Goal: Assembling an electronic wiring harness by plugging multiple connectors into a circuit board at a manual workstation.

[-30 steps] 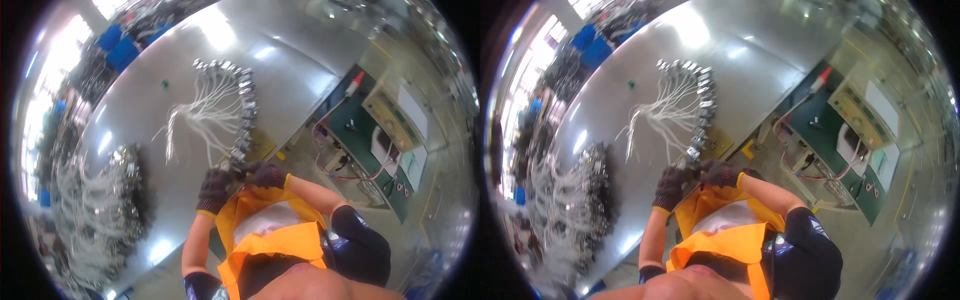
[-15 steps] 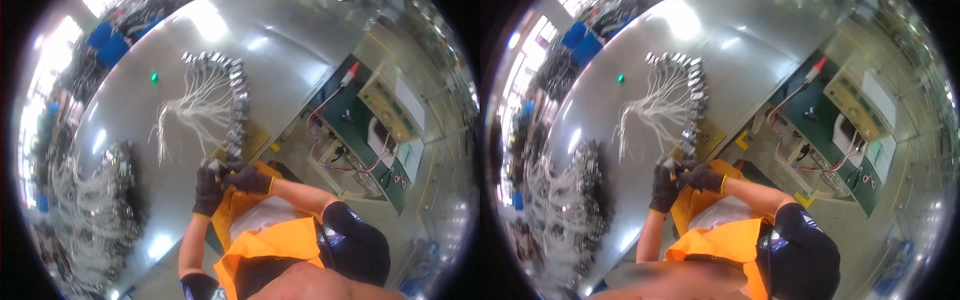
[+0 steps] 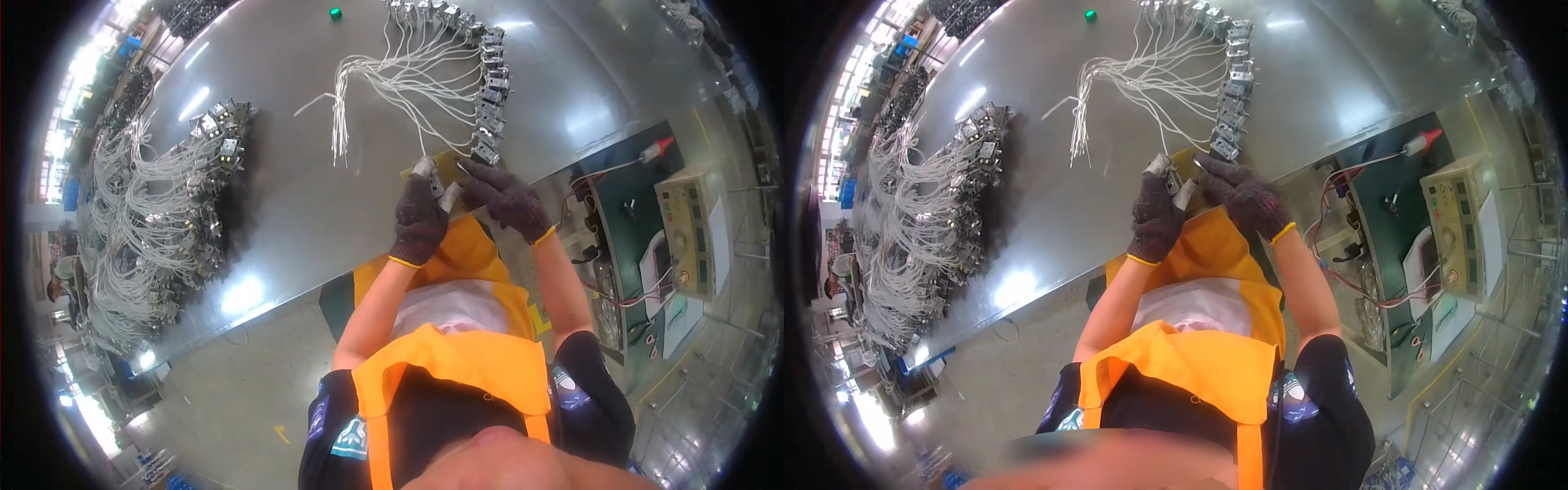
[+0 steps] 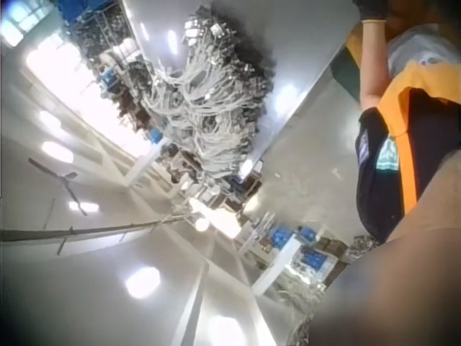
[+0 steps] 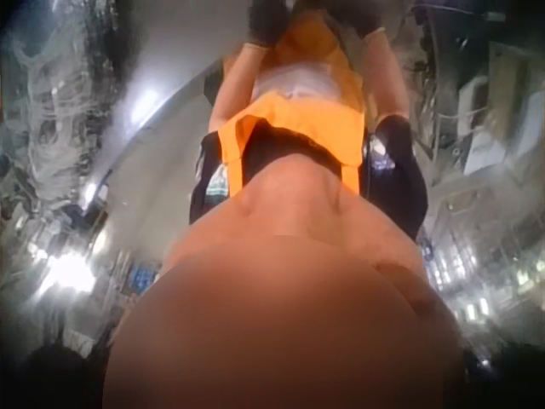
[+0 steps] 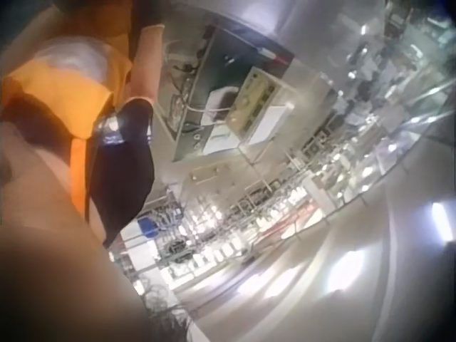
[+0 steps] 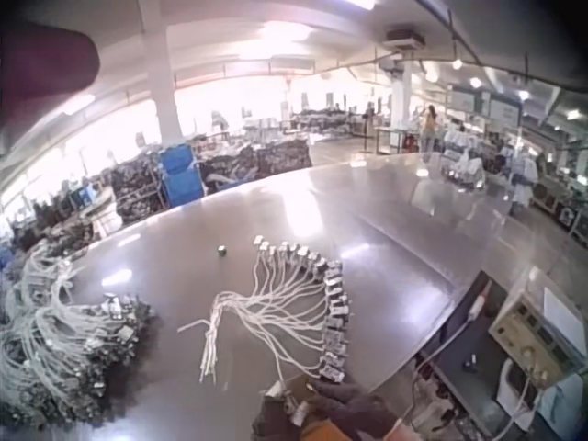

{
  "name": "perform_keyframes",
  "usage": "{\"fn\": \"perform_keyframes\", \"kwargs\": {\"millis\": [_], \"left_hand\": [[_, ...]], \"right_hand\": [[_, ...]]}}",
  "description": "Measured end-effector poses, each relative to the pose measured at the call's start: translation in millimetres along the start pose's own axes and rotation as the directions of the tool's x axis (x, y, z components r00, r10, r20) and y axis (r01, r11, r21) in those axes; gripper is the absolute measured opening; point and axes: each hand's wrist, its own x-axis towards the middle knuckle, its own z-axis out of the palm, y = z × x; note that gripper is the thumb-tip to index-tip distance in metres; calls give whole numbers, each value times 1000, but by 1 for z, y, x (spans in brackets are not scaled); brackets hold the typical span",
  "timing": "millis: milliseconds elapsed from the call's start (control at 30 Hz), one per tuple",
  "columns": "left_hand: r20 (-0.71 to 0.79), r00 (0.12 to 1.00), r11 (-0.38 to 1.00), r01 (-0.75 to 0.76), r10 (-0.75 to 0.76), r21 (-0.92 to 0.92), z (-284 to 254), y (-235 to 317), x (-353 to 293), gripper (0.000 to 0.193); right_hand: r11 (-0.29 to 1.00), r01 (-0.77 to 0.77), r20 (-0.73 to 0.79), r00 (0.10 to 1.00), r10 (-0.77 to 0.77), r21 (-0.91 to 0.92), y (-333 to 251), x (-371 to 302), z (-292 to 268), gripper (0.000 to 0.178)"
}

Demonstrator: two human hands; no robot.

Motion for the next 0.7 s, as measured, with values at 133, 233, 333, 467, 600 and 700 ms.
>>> {"fn": "perform_keyframes", "kwargs": {"millis": [133,233,333,467,600,700], "left_hand": [[26,990,971,-143,141,189,-2,2,12,54],[154,986,985,-91,68,147,-4,5,20,49],[155,971,977,-196,180,89,-4,-3,27,46],[139,976,977,-182,166,113,-1,-1,30,39],[160,973,968,-190,164,166,0,0,32,34],[166,972,968,-194,168,160,2,-1,31,31]], "right_hand": [[746,360,66,917,-393,-560,14,-1,-2,33],[579,361,89,892,-443,-731,0,-2,10,29],[494,297,92,913,-397,-817,-1,-1,16,25],[296,229,110,922,-370,-927,4,2,23,20],[227,378,197,804,-561,-897,12,0,20,18],[321,285,165,921,-353,-903,7,2,26,19]]}}
